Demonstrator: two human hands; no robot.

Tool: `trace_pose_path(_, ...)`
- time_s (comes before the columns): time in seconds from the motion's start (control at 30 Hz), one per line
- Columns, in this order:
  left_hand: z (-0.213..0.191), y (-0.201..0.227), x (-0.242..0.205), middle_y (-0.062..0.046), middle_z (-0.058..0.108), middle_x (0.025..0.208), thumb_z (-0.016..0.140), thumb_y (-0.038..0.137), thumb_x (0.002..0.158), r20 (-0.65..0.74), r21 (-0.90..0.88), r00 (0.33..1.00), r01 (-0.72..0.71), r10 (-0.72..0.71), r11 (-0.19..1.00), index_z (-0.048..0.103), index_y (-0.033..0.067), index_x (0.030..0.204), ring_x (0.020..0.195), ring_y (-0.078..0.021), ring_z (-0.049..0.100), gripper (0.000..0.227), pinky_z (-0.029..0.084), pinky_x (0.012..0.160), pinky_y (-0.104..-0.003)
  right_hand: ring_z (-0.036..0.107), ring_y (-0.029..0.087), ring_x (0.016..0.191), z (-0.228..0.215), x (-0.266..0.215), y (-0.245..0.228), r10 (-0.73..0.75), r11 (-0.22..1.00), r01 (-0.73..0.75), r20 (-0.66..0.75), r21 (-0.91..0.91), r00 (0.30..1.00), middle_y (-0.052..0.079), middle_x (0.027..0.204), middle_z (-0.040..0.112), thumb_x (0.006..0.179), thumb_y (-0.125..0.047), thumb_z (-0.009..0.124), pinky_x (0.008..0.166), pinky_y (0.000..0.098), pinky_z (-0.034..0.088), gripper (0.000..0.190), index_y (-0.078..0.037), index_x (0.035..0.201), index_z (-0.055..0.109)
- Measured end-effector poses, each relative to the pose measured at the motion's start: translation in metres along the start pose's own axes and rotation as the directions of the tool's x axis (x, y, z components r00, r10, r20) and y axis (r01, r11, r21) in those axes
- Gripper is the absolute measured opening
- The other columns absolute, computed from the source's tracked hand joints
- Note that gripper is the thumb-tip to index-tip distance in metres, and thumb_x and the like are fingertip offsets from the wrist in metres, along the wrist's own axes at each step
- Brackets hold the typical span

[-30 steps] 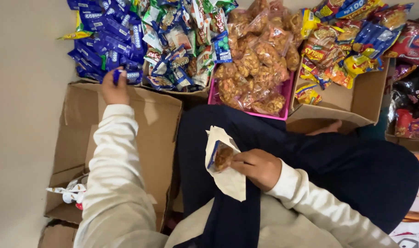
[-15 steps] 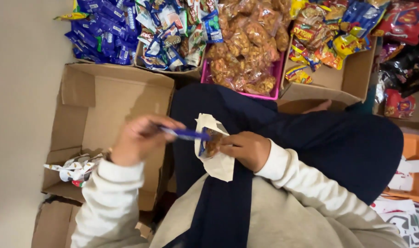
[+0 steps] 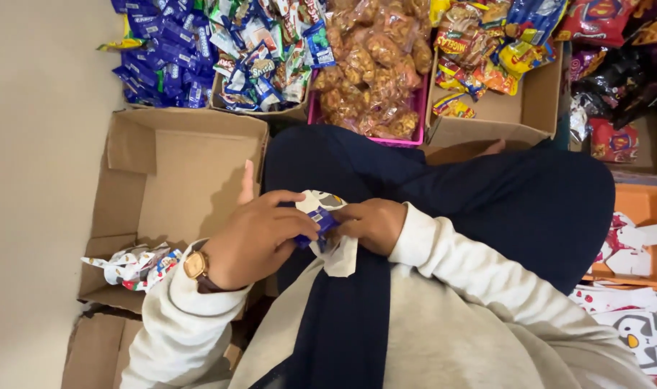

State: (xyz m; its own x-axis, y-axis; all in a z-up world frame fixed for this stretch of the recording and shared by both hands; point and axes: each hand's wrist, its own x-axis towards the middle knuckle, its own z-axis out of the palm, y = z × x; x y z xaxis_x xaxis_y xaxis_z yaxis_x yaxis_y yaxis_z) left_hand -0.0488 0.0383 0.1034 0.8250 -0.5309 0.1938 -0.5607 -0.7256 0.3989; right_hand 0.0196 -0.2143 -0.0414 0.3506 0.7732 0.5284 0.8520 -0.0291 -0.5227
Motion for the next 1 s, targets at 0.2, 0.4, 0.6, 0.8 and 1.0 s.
trace_pose_path(0.2, -0.016, 0.018, 0.008, 0.015, 0.076, 0.096, 0.073, 0.003, 0.072, 0.079, -0.134, 0.996, 0.059, -0.048, 0.989, 0.075, 0.0276, 0.095, 0.122, -0.0194, 0.064, 0.034, 0.039, 0.114, -0.049, 0.068, 0.035, 0.077, 0.005, -0.001, 0.004, 0.072, 0.996, -0.071, 0.005, -0.061, 0.997, 0.003, 0.129, 0.066, 0.090, -0.016, 0.065, 0.069, 0.0461, 0.056, 0.006, -0.021, 0.093, 0.067)
trace_pose_path(0.4, 0.046, -0.010, -0.005, 0.017, 0.072, 0.101, 0.066, 0.009, 0.085, -0.037, 0.115, 0.999, 0.030, -0.026, 0.993, 0.070, 0.0312, 0.096, 0.132, -0.0173, 0.053, 0.025, -0.009, 0.115, -0.079, 0.069, 0.027, 0.097, 0.002, 0.006, 0.002, 0.042, 0.993, -0.045, -0.023, -0.107, 0.999, 0.000, 0.118, 0.067, 0.092, -0.021, 0.064, 0.073, 0.0393, 0.053, 0.008, -0.026, 0.088, 0.068)
trace_pose_path(0.6, 0.076, -0.015, -0.002, 0.018, 0.069, 0.103, 0.060, 0.010, 0.093, -0.013, 0.256, 0.997, 0.083, -0.082, 0.963, 0.067, 0.0310, 0.097, 0.140, -0.0133, 0.044, 0.023, -0.010, 0.117, -0.079, 0.065, 0.029, 0.108, -0.007, 0.014, -0.002, 0.028, 0.992, -0.030, -0.016, -0.123, 0.999, 0.002, 0.122, 0.065, 0.090, -0.022, 0.068, 0.079, 0.0408, 0.050, 0.006, -0.024, 0.086, 0.066)
trace_pose_path(0.8, 0.096, -0.020, 0.004, 0.011, 0.070, 0.104, 0.057, 0.009, 0.091, 0.054, 0.322, 0.990, 0.107, -0.132, 0.941, 0.071, 0.0279, 0.101, 0.140, -0.0190, 0.044, 0.026, -0.007, 0.114, -0.085, 0.060, 0.032, 0.117, -0.020, 0.030, -0.014, -0.015, 0.971, -0.013, -0.114, -0.239, 0.993, 0.006, 0.123, 0.065, 0.095, -0.022, 0.066, 0.087, 0.0408, 0.045, 0.011, -0.024, 0.085, 0.065)
trace_pose_path(1.0, 0.108, -0.018, 0.007, 0.009, 0.070, 0.120, 0.055, 0.015, 0.091, 0.121, 0.382, 0.964, 0.176, -0.238, 0.907, 0.072, 0.0259, 0.114, 0.141, -0.0272, 0.042, 0.031, -0.006, 0.113, -0.086, 0.059, 0.030, 0.121, -0.021, 0.030, -0.013, -0.003, 0.964, -0.028, -0.118, -0.263, 0.993, 0.003, 0.126, 0.066, 0.097, -0.029, 0.065, 0.091, 0.0399, 0.044, 0.012, -0.027, 0.086, 0.066)
